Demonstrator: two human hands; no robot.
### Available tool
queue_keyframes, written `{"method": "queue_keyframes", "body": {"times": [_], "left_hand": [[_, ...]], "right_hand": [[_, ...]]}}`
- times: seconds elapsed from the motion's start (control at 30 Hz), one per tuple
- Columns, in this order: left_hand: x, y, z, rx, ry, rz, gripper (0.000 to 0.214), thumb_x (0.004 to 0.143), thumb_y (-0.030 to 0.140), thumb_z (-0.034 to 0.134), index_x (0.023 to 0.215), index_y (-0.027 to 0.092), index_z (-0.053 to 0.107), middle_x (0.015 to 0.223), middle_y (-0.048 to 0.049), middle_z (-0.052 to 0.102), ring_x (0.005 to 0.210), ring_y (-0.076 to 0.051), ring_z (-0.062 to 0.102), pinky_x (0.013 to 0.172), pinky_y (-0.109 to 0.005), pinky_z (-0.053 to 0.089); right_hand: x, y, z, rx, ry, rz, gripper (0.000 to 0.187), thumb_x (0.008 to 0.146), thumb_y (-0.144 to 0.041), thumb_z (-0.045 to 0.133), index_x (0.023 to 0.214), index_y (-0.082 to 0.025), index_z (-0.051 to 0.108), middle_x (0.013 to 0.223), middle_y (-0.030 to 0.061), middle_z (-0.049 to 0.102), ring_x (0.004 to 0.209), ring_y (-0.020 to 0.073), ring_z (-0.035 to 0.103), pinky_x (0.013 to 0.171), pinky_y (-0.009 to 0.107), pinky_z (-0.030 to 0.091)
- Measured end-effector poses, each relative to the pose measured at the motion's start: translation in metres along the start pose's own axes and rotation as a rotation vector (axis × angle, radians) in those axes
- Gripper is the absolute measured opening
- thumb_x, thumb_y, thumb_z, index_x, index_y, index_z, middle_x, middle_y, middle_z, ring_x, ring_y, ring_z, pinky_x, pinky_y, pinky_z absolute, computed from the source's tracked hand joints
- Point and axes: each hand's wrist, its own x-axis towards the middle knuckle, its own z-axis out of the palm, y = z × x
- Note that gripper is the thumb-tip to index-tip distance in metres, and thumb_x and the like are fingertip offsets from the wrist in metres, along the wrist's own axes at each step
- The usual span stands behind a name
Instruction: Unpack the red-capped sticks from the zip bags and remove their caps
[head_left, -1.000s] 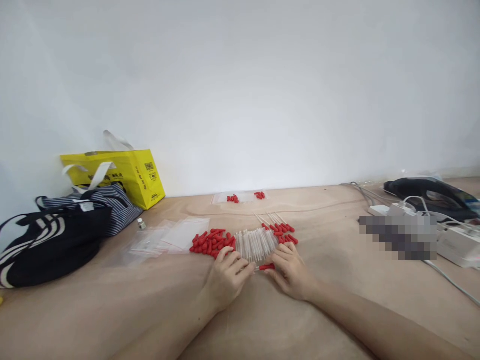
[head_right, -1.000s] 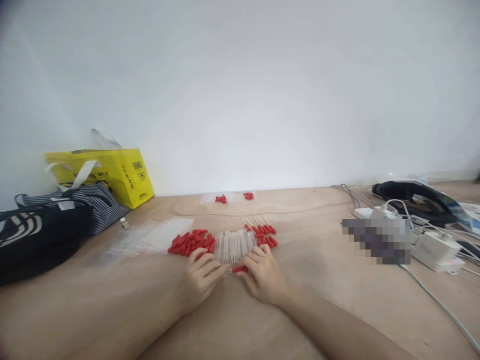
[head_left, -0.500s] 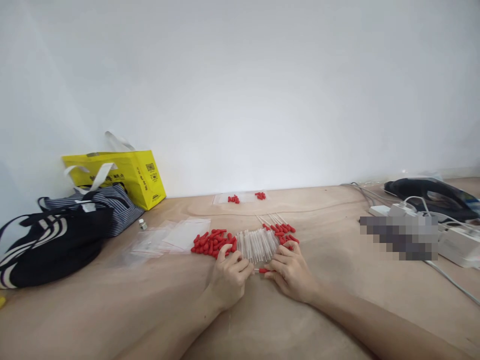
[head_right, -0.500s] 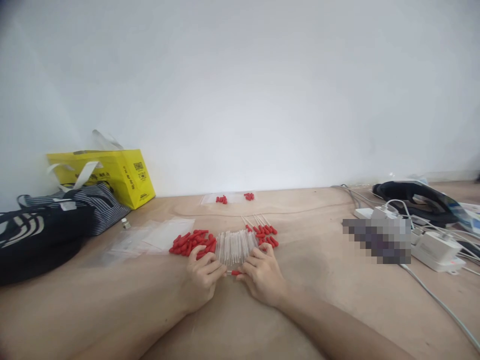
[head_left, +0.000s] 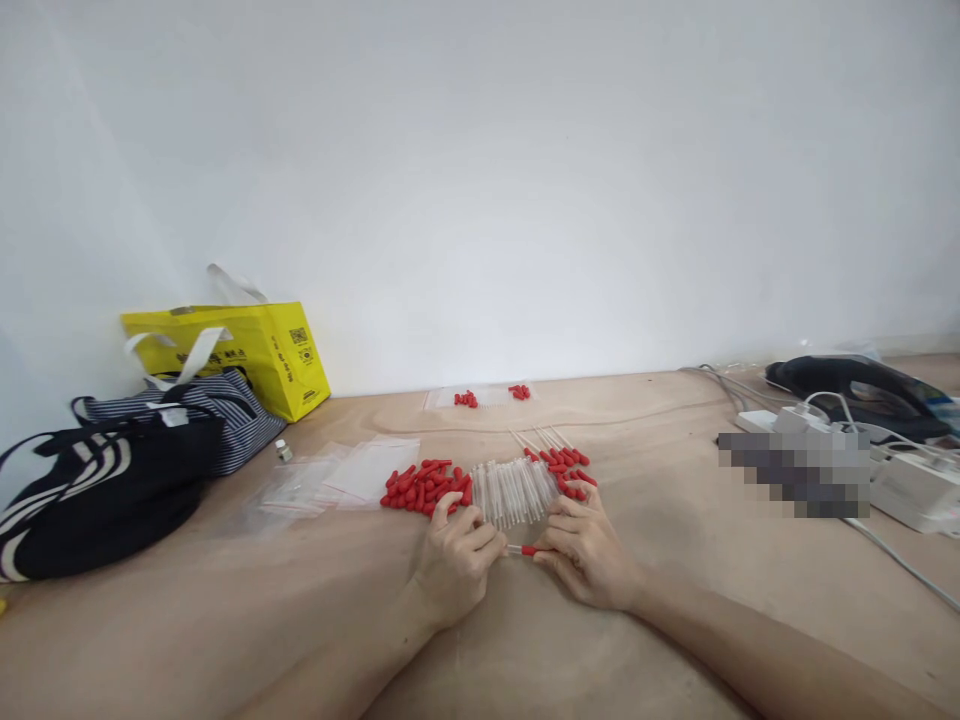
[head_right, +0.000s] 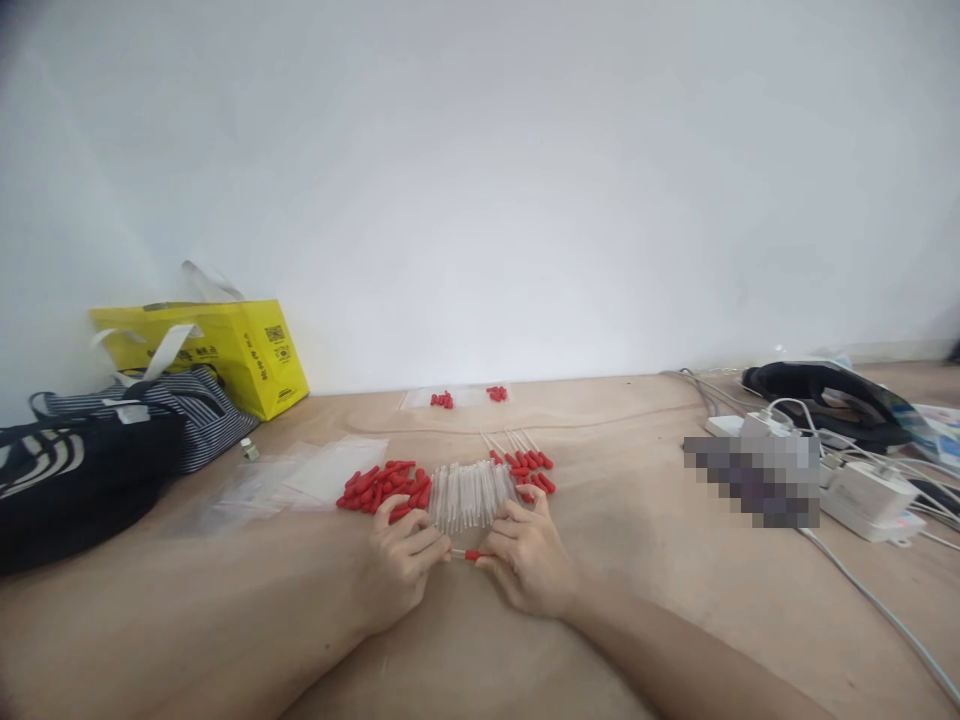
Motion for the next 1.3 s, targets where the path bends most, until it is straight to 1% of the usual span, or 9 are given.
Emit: {"method": "queue_keyframes", "body": {"times": [0.17,0.47,0.57,0.67,0.77,0.9,1.0,1.13,1.3], "left_hand": [[0.000,0.002,-0.001,0.009,-0.011,-0.026,0.020,0.077,0.015,0.046,0.061,0.020,0.056,0.054,0.0037,0.055,0.063,-0.011,0.046,0.083,-0.038,0.026],[-0.001,0.005,-0.004,-0.010,0.038,-0.057,0.024,0.081,0.016,0.042,0.061,0.019,0.055,0.052,0.0025,0.056,0.060,-0.013,0.045,0.071,-0.034,0.027],[-0.005,0.001,-0.007,-0.014,0.033,-0.090,0.023,0.080,0.015,0.042,0.062,0.020,0.055,0.053,0.0022,0.057,0.059,-0.013,0.045,0.065,-0.032,0.027],[-0.009,-0.006,-0.011,-0.037,0.023,-0.197,0.023,0.082,0.017,0.041,0.064,0.020,0.056,0.056,0.0007,0.059,0.058,-0.014,0.045,0.059,-0.030,0.027],[-0.007,-0.015,-0.014,-0.146,-0.042,-0.394,0.026,0.084,0.023,0.037,0.069,0.019,0.058,0.063,-0.0008,0.061,0.060,-0.014,0.048,0.059,-0.029,0.032],[0.011,-0.030,-0.011,-0.400,-0.289,-0.762,0.027,0.083,0.030,0.036,0.071,0.017,0.057,0.065,0.0001,0.061,0.059,-0.013,0.055,0.057,-0.024,0.040],[0.029,-0.041,0.000,-0.502,-0.470,-0.973,0.022,0.083,0.027,0.037,0.086,0.015,0.055,0.069,-0.0006,0.064,0.052,-0.011,0.057,0.050,-0.021,0.042],[0.050,-0.046,0.014,-0.439,-0.533,-0.993,0.027,0.080,0.017,0.039,0.106,0.014,0.046,0.071,-0.0020,0.065,0.055,-0.012,0.060,0.052,-0.021,0.042],[0.069,-0.040,0.023,-0.277,-0.590,-0.957,0.031,0.073,0.010,0.045,0.104,0.013,0.046,0.081,-0.0082,0.064,0.078,-0.019,0.060,0.065,-0.026,0.041]], "right_hand": [[-0.002,0.001,0.000,0.000,0.004,-0.007,0.016,0.078,-0.023,0.045,0.065,-0.020,0.054,0.057,-0.0024,0.053,0.069,0.0138,0.048,0.087,0.042,0.023],[0.001,0.000,-0.001,0.006,-0.014,-0.034,0.011,0.077,-0.021,0.045,0.070,-0.020,0.053,0.061,-0.0022,0.054,0.070,0.0139,0.047,0.087,0.042,0.022],[0.000,0.008,-0.005,-0.016,-0.005,-0.018,0.012,0.077,-0.021,0.044,0.070,-0.020,0.054,0.062,-0.0019,0.055,0.070,0.0138,0.048,0.088,0.041,0.021],[-0.001,0.028,-0.013,-0.075,0.088,0.141,0.017,0.079,-0.025,0.043,0.068,-0.020,0.055,0.065,-0.0004,0.057,0.072,0.0145,0.049,0.086,0.039,0.021],[0.000,0.051,-0.017,-0.153,0.165,0.362,0.022,0.081,-0.033,0.043,0.074,-0.022,0.060,0.075,0.0019,0.062,0.075,0.0163,0.050,0.080,0.036,0.023],[0.005,0.066,-0.012,-0.252,0.152,0.650,0.024,0.077,-0.041,0.046,0.080,-0.024,0.062,0.073,0.0016,0.064,0.077,0.0197,0.051,0.074,0.035,0.024],[0.009,0.068,-0.005,-0.263,0.087,0.781,0.027,0.074,-0.046,0.048,0.081,-0.023,0.062,0.067,0.0009,0.063,0.076,0.0206,0.053,0.070,0.033,0.025],[0.011,0.069,-0.005,-0.228,0.053,0.835,0.032,0.071,-0.052,0.049,0.075,-0.023,0.062,0.067,0.0012,0.063,0.077,0.0210,0.054,0.070,0.032,0.026],[0.011,0.080,-0.017,-0.170,0.093,1.003,0.034,0.077,-0.048,0.041,0.075,-0.024,0.064,0.073,0.0012,0.065,0.076,0.0189,0.057,0.076,0.034,0.027]]}}
